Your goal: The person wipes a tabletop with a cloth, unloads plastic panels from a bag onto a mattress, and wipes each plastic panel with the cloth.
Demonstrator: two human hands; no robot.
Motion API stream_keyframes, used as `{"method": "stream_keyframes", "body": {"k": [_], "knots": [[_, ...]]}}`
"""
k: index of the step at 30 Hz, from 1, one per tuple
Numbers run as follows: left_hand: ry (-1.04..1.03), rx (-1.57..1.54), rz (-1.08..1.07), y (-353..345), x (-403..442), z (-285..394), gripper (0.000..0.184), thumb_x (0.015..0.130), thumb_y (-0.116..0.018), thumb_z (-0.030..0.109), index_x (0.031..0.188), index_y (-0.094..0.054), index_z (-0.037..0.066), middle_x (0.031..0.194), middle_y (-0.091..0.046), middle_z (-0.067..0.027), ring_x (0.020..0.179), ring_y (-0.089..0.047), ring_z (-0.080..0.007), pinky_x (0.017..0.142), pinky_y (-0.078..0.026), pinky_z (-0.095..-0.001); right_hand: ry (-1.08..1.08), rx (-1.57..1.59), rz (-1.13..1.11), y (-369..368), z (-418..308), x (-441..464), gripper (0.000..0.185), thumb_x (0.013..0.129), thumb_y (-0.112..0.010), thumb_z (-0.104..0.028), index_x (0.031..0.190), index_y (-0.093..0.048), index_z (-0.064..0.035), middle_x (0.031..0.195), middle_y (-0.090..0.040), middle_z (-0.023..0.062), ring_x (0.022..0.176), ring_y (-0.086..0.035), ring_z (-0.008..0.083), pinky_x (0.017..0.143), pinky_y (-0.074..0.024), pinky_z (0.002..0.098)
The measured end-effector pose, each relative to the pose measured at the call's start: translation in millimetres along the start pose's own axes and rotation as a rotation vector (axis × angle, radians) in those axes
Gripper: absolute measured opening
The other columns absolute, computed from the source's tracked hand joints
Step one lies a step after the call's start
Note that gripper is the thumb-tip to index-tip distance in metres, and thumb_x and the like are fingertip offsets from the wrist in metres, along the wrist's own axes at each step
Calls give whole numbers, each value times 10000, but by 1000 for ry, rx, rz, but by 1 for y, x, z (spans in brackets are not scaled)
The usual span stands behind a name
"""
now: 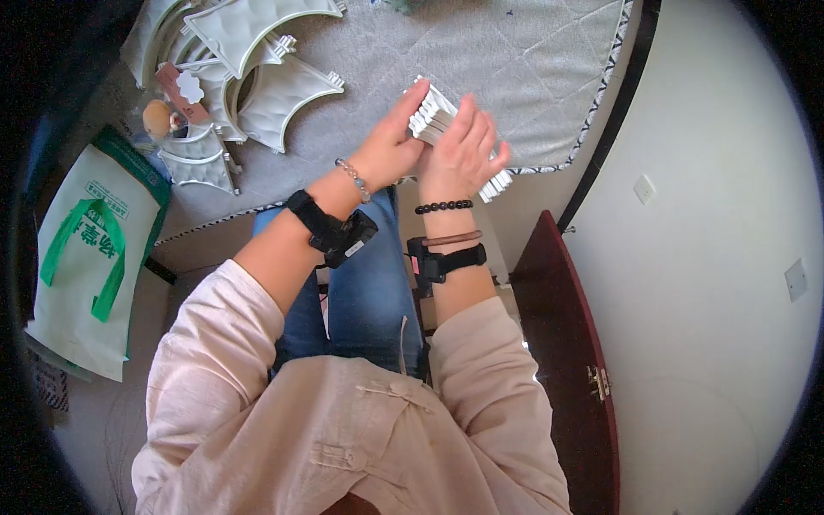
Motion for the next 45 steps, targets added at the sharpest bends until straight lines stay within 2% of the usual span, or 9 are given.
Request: {"method": "stream_keyframes", "body": {"k": [5, 7, 13, 17, 19, 25, 31, 38, 45], "knots": [[46, -10, -31, 6, -6, 16, 673, 746, -567, 75, 1347, -268, 26, 1367, -305, -216, 1281, -294, -297, 1038, -256, -337, -11, 61, 58, -1, 0, -1, 523, 712, -615, -222, 1184, -415, -119, 1030, -512, 32, 1019, -482, 189, 856, -282, 407], [-3, 79, 2, 8, -6, 20, 676, 778, -622, 225, 1339, -294, 39, 1351, -329, -221, 1265, -317, -314, 1028, -271, -347, -4, 67, 94, -2, -2, -4, 480, 721, -606, -222, 1157, -431, -125, 1013, -518, 24, 999, -490, 181, 839, -285, 386], [-6, 238, 23, 5, 2, 6, 653, 807, -530, 430, 1290, -373, 19, 1338, -368, -182, 1251, -338, -304, 1028, -247, -451, -28, 21, 105, -6, 2, -4, 303, 756, -565, -208, 1045, -500, -143, 981, -537, 3, 943, -501, 167, 764, -294, 345], [-10, 232, 51, 3, 3, 6, 644, 814, -509, 442, 1282, -386, 16, 1329, -380, -182, 1240, -354, -291, 1031, -244, -444, -23, 22, 120, -7, 2, -3, 301, 762, -559, -211, 1048, -496, -140, 976, -538, -3, 939, -500, 165, 762, -297, 349], [-93, 290, 169, 6, 2, 12, 553, 812, -565, 345, 1253, -425, 43, 1231, -481, -187, 1126, -467, -342, 972, -339, -414, -9, 15, 159, -4, 0, -3, 287, 771, -550, -211, 1044, -499, -137, 969, -542, -5, 927, -505, 163, 749, -307, 347], [-138, 271, 272, 8, 1, 14, 534, 795, -593, 342, 1217, -466, 39, 1116, -550, -203, 986, -543, -371, 828, -450, -368, 6, 45, 46, -4, 4, 1, 235, 781, -539, -216, 1001, -525, -134, 895, -550, 7, 854, -517, 179, 727, -321, 341], [-137, 363, 101, 11, 12, 13, 612, 772, -605, 411, 1231, -450, 36, 1160, -524, -201, 1023, -517, -372, 870, -424, -381, 42, 57, 166, -3, 3, 5, 257, 769, -551, -212, 1006, -495, -130, 889, -540, 10, 849, -512, 194, 731, -313, 352], [-210, 341, 121, 10, 12, 9, 648, 780, -581, 435, 1262, -413, 35, 1188, -504, -207, 1076, -480, -369, 924, -379, -391, 16, 23, 196, -2, -3, 1, 348, 772, -553, -214, 1095, -455, -130, 1076, -514, 22, 1034, -481, 189, 820, -290, 383], [-139, 237, 154, 19, 10, 12, 781, 713, -678, 387, 1302, -337, 3, 1218, -464, -234, 1121, -461, -348, 948, -362, -383, 37, 77, 160, 1, 0, 4, 454, 723, -587, -210, 1148, -451, -128, 1083, -509, 31, 1039, -476, 190, 841, -286, 388]]}}
Point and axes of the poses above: each hand's wrist, its own x-axis towards the middle knuckle, its own y-axis out of the back of the hand, z = x × y, the point moved 6 cm from there along x, towards the middle knuckle
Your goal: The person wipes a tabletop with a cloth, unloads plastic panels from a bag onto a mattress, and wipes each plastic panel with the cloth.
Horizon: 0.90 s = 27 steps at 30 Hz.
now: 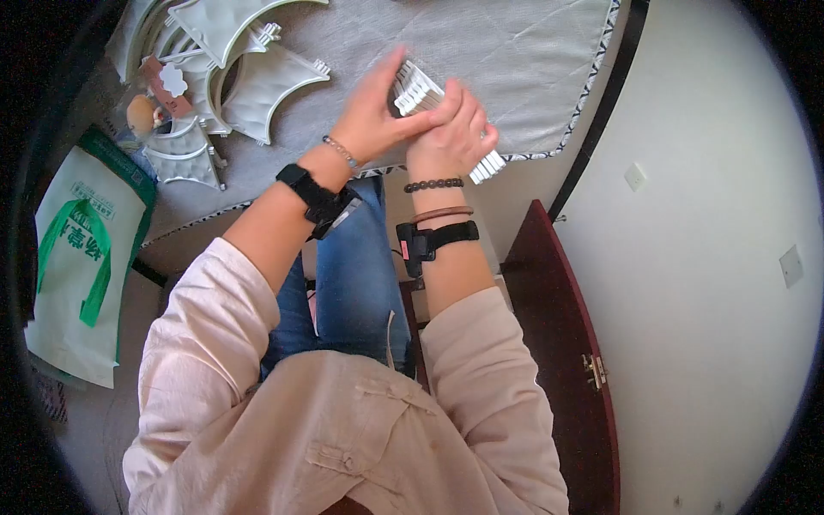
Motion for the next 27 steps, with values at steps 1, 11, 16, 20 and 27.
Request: {"method": "stream_keyframes", "body": {"k": [1, 11, 16, 20, 27], "knots": [[-1, 5, 41, 6, -3, 0, 823, 687, -706, 382, 1302, -326, -12, 1223, -455, -242, 1138, -449, -343, 956, -356, -377, -9, -3, -30, -1, 0, 0, 463, 697, -604, -213, 1130, -464, -131, 1050, -519, 29, 1007, -487, 192, 830, -294, 382], [349, -272, 137, 28, -46, -19, 974, 598, -766, 421, 1293, -293, -71, 1253, -420, -259, 1170, -421, -341, 974, -341, -376, -138, 171, -208, 2, 14, 12, 527, 609, -752, -303, 1018, -511, -74, 888, -589, 66, 835, -563, 211, 761, -360, 363], [337, -536, -31, 49, -56, -7, 847, 629, -789, 280, 1278, -349, -42, 1210, -491, -173, 1110, -477, -236, 940, -380, -343, -389, 1079, -570, 24, -18, 3, 454, 656, -769, -163, 1004, -557, 38, 907, -645, 129, 829, -622, 180, 700, -501, 296], [491, -795, -415, 71, -69, 35, 521, 629, -765, 60, 1094, -537, -3, 1025, -605, -66, 941, -556, -155, 849, -437, -278, -330, 1506, -777, 50, -56, -7, 417, 689, -760, -166, 992, -564, 43, 906, -630, 107, 816, -594, 163, 712, -491, 274], [518, -884, -233, 93, -94, 38, 474, 638, -747, 64, 1059, -542, -12, 1017, -600, -68, 927, -552, -131, 818, -447, -277, -420, 1571, -840, 54, -79, -31, 470, 687, -767, -190, 1029, -541, 40, 962, -602, 92, 873, -563, 144, 758, -471, 270]]}}
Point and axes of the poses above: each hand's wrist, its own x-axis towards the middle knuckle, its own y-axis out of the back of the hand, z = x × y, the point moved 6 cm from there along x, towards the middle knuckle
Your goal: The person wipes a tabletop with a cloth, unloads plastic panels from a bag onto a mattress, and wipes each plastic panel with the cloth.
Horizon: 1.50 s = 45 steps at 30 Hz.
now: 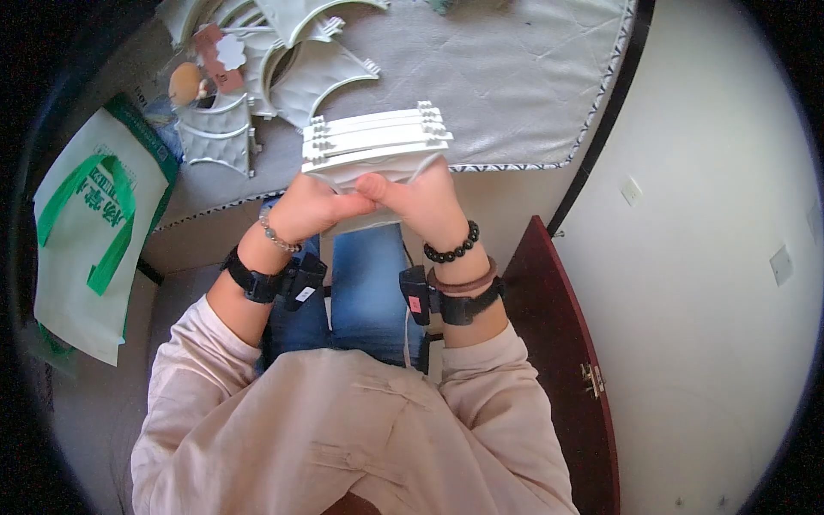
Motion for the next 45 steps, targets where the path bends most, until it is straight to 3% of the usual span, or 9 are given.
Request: {"method": "stream_keyframes", "body": {"k": [2, 5, 13, 16, 18, 23, 27, 35, 45], "knots": [[-54, 27, 14, 5, -2, 4, 473, 643, -747, 80, 1058, -541, -17, 1008, -604, -69, 912, -553, -126, 808, -452, -276, -15, 20, -24, -9, 4, -5, 528, 705, -756, -209, 1086, -487, 38, 1013, -571, 97, 930, -536, 150, 819, -441, 282], [-93, 165, 31, 11, -4, 8, 480, 641, -745, 109, 1055, -543, -25, 994, -612, -79, 892, -562, -124, 795, -457, -276, 147, 90, 169, -8, 1, -12, 554, 780, -686, -250, 1151, -385, 30, 1074, -519, 104, 998, -492, 166, 877, -394, 298], [-101, 154, 73, 17, -6, 3, 502, 629, -753, 147, 1054, -551, -26, 1002, -614, -94, 903, -570, -136, 805, -454, -278, 119, -54, 172, -19, 4, -20, 436, 857, -589, -226, 1145, -392, 36, 1086, -515, 107, 976, -490, 147, 859, -385, 276], [-103, 130, 74, 19, -6, 1, 514, 625, -754, 138, 1065, -546, -24, 1011, -612, -97, 912, -569, -140, 814, -451, -282, 207, -112, 209, -26, -3, -18, 463, 864, -576, -217, 1180, -365, 47, 1112, -501, 116, 1014, -474, 159, 891, -367, 290], [-116, 105, 77, 18, -8, 1, 519, 623, -755, 134, 1070, -543, -23, 1015, -611, -99, 919, -567, -141, 820, -448, -284, 352, -70, 388, -25, -15, -22, 446, 893, -514, -169, 1240, -326, 38, 1178, -457, 120, 1067, -446, 151, 913, -348, 278], [-109, 96, 57, 16, -9, -4, 526, 612, -754, 121, 1073, -541, -19, 1014, -610, -97, 933, -560, -139, 831, -441, -284, 330, -51, 395, -13, -8, -23, 449, 907, -465, -138, 1290, -268, -13, 1200, -430, 134, 1105, -439, 182, 934, -363, 310], [-144, 242, 75, 20, -6, -15, 529, 605, -752, 123, 1070, -542, -12, 984, -619, -101, 906, -578, -148, 814, -448, -278, 240, 173, 460, -15, -5, -19, 406, 915, -449, -134, 1268, -297, -4, 1193, -459, 164, 1060, -473, 199, 905, -393, 320], [-258, 496, 149, 21, -8, -16, 384, 597, -743, 141, 885, -506, 52, 792, -628, -132, 770, -615, -317, 651, -490, -357, 84, 193, 565, -16, 1, -13, 388, 892, -473, -70, 1236, -334, 43, 1200, -468, 207, 1056, -490, 217, 922, -392, 326], [-283, 559, 217, 17, -10, -9, 402, 604, -754, 210, 885, -499, 76, 782, -624, -133, 749, -606, -335, 624, -483, -382, 14, 315, 545, -10, 12, -11, 400, 884, -474, -57, 1243, -333, 46, 1201, -459, 213, 1073, -491, 239, 916, -408, 349]]}}
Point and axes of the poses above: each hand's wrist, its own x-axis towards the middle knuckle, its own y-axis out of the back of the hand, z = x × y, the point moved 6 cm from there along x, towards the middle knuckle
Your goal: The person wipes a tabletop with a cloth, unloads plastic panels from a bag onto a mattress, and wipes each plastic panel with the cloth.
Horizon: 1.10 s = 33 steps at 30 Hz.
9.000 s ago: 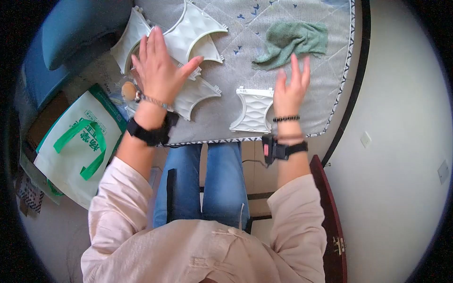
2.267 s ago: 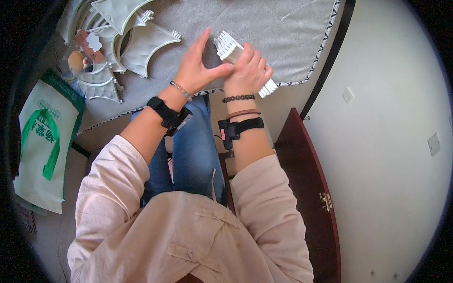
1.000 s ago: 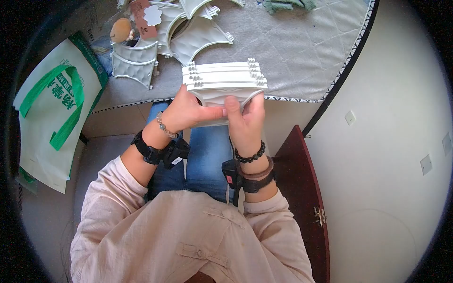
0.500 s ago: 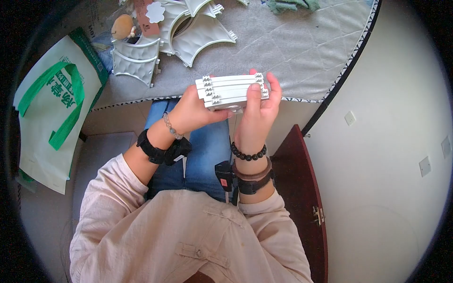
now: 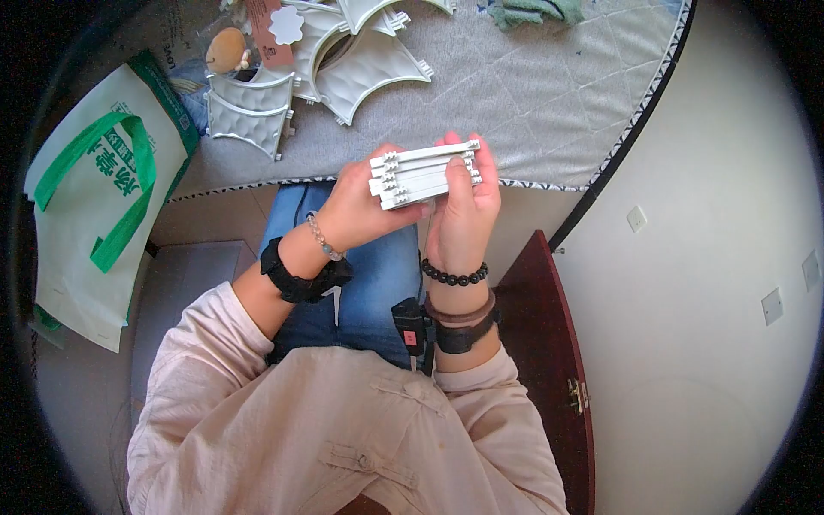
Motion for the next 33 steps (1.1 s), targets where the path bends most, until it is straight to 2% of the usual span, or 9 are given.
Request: {"method": "stream_keyframes", "body": {"k": [3, 9, 11, 15, 17, 19, 25, 31, 33], "knots": [[3, 53, -2, -1, 3, -4, 394, 607, -763, 124, 921, -536, 52, 804, -623, -65, 755, -629, -181, 671, -491, -281, -10, -1, 1, -1, 0, 1, 385, 890, -484, -84, 1227, -346, 41, 1185, -469, 201, 1049, -502, 232, 897, -419, 344], [127, 82, -2, -8, 10, -9, 403, 621, -774, 191, 894, -513, 52, 823, -620, -96, 766, -628, -220, 687, -495, -303, -56, -7, 18, 15, 7, 17, 387, 896, -493, -117, 1221, -350, 37, 1128, -510, 164, 1010, -517, 210, 849, -442, 327], [106, 71, -26, -15, 17, -21, 534, 641, -741, 275, 1027, -448, 49, 861, -622, -166, 830, -596, -363, 692, -482, -392, -39, -27, 40, 21, 7, 28, 391, 894, -496, -120, 1221, -347, 33, 1130, -505, 165, 997, -524, 203, 834, -448, 313], [134, -279, -42, -23, 44, -38, 493, 704, -710, 75, 1137, -492, -12, 1059, -596, -79, 953, -557, -136, 839, -446, -278, -162, 320, -283, 7, -6, 48, 494, 901, -503, -234, 1281, -306, 13, 1199, -478, 151, 1088, -469, 217, 952, -352, 338], [194, -681, -89, -24, 58, -25, 479, 708, -691, 43, 1139, -490, -18, 1051, -594, -78, 954, -556, -144, 848, -441, -283, -214, 244, -420, 9, -7, 59, 537, 898, -507, -288, 1296, -302, 8, 1232, -462, 126, 1132, -431, 206, 988, -299, 327], [209, -658, -101, -27, 70, -25, 499, 708, -690, 58, 1153, -475, -18, 1068, -581, -94, 980, -542, -149, 861, -434, -288, -155, -389, -492, 18, 3, 70, 539, 894, -515, -277, 1302, -296, -1, 1282, -414, 88, 1156, -411, 171, 979, -311, 298], [93, 130, 259, 1, 74, -6, 642, 659, -760, 212, 1172, -450, -17, 1029, -559, -88, 895, -553, -180, 819, -442, -290, -120, -138, -418, 35, 2, 112, 381, 900, -501, -176, 1220, -393, 0, 1214, -476, 83, 1118, -442, 166, 976, -319, 302], [67, 38, 744, 90, 81, -1, 569, 687, -735, 222, 1152, -478, 17, 1000, -551, -59, 760, -548, -115, 645, -456, -266, 16, -287, -148, 77, 15, 166, 359, 874, -551, -172, 1163, -452, 18, 1126, -528, 77, 1015, -482, 136, 908, -356, 273], [-110, 505, 862, 106, 94, 30, 568, 694, -723, 203, 1156, -466, -3, 936, -576, -60, 720, -558, -131, 634, -454, -272, 33, -304, -93, 78, 17, 163, 355, 863, -570, -178, 1142, -469, 16, 1098, -542, 74, 992, -492, 133, 884, -366, 268]]}}
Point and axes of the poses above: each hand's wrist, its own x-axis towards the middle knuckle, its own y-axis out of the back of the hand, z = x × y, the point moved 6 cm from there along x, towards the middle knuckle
